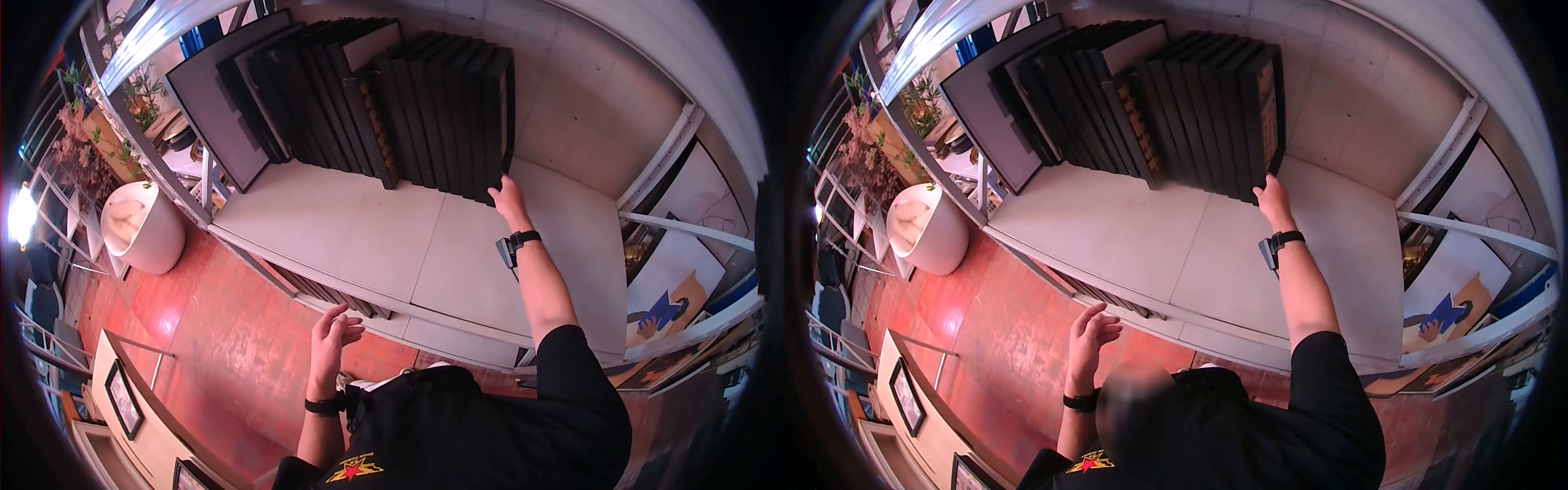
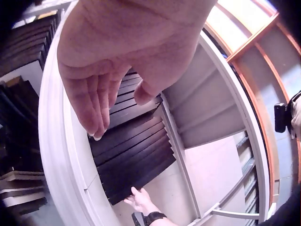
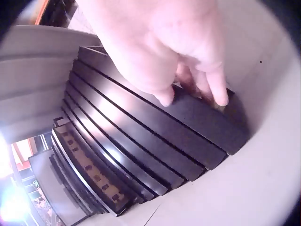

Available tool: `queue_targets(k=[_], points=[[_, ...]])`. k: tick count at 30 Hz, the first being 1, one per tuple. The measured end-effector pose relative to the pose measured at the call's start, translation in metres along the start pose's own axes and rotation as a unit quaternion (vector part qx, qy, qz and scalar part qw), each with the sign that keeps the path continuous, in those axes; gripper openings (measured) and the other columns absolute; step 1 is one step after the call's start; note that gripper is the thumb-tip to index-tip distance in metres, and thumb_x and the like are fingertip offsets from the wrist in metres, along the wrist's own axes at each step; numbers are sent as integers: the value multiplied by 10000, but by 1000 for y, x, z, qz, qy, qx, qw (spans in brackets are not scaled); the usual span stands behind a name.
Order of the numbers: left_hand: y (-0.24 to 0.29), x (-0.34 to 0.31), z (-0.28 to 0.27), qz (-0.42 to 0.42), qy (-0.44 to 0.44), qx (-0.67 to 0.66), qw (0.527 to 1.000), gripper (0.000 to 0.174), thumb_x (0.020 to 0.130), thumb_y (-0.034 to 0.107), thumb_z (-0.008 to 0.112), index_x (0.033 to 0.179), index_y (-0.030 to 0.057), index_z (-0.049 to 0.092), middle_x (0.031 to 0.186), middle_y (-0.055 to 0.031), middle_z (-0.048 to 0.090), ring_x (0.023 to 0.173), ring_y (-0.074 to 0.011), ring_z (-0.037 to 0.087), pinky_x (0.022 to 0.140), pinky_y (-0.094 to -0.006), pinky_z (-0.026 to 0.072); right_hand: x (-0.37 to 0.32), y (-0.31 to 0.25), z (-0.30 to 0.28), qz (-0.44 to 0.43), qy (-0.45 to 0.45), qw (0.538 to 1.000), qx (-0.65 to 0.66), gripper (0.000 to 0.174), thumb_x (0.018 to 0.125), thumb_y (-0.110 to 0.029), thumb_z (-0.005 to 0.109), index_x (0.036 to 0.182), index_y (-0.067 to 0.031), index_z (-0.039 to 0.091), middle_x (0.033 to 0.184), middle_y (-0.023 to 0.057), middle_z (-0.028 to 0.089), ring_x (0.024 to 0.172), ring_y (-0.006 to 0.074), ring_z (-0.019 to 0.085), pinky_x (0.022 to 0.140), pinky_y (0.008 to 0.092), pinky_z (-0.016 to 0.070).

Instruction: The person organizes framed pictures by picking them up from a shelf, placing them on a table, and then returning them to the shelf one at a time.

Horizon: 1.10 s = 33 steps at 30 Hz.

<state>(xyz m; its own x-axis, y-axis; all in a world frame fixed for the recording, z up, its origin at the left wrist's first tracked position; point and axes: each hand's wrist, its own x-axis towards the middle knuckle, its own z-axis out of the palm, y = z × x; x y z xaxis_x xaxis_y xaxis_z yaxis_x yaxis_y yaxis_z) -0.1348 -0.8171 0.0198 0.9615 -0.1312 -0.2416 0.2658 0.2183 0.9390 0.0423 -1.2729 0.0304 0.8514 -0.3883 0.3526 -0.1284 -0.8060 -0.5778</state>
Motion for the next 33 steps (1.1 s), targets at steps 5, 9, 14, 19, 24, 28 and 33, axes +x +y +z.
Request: queue_targets(k=[5,9,14,19,24,28,33], points=[[-4,-1,-13,1,3,-17,1000,341,971,194,498,1228,-28,518,946,-131,666,829,-200,676,736,-302,555,2,1,-5,23,-31,997,-62,461,817,-219,681,1205,0,559,1117,225,634,1074,376,588,917,427,478],[0,0,-20,2,3,-10,1000,341,975,181,460,1243,-23,508,948,-118,666,808,-208,682,723,-301,558,-8,-21,-10,65,-14,993,-94,454,820,-227,682,1191,9,567,1124,228,630,1075,364,593,913,427,482],[1,-5,-49,1,15,-18,1000,353,974,188,472,1248,-33,509,953,-127,664,811,-201,678,723,-298,556,-51,-81,-29,87,-21,973,-214,294,824,-233,672,1036,-34,627,1025,194,664,984,365,623,833,458,507],[4,-13,-96,-3,57,-40,998,368,973,198,488,1253,-40,508,963,-137,660,815,-199,675,728,-295,554,-106,-159,-10,-59,-65,996,-19,178,849,-180,639,914,-15,644,854,173,677,837,346,652,735,415,514],[17,-31,-147,13,83,-60,995,370,980,205,487,1264,-31,502,988,-144,658,828,-188,666,744,-291,547,-170,-248,44,-150,-234,954,111,177,867,-168,620,848,7,625,739,185,646,676,357,626,628,386,491],[25,-54,-201,36,141,-74,987,389,980,222,492,1272,-36,490,996,-142,652,825,-170,654,742,-281,538,-213,-300,109,-173,-361,912,92,226,870,-190,623,799,23,599,706,210,605,646,377,594,603,406,470],[34,-105,-271,56,262,-79,960,401,972,227,498,1269,-43,489,999,-164,654,832,-185,662,741,-284,541,-256,-371,171,-254,-434,857,111,192,858,-198,629,857,-8,652,795,199,660,773,370,651,692,405,522]])
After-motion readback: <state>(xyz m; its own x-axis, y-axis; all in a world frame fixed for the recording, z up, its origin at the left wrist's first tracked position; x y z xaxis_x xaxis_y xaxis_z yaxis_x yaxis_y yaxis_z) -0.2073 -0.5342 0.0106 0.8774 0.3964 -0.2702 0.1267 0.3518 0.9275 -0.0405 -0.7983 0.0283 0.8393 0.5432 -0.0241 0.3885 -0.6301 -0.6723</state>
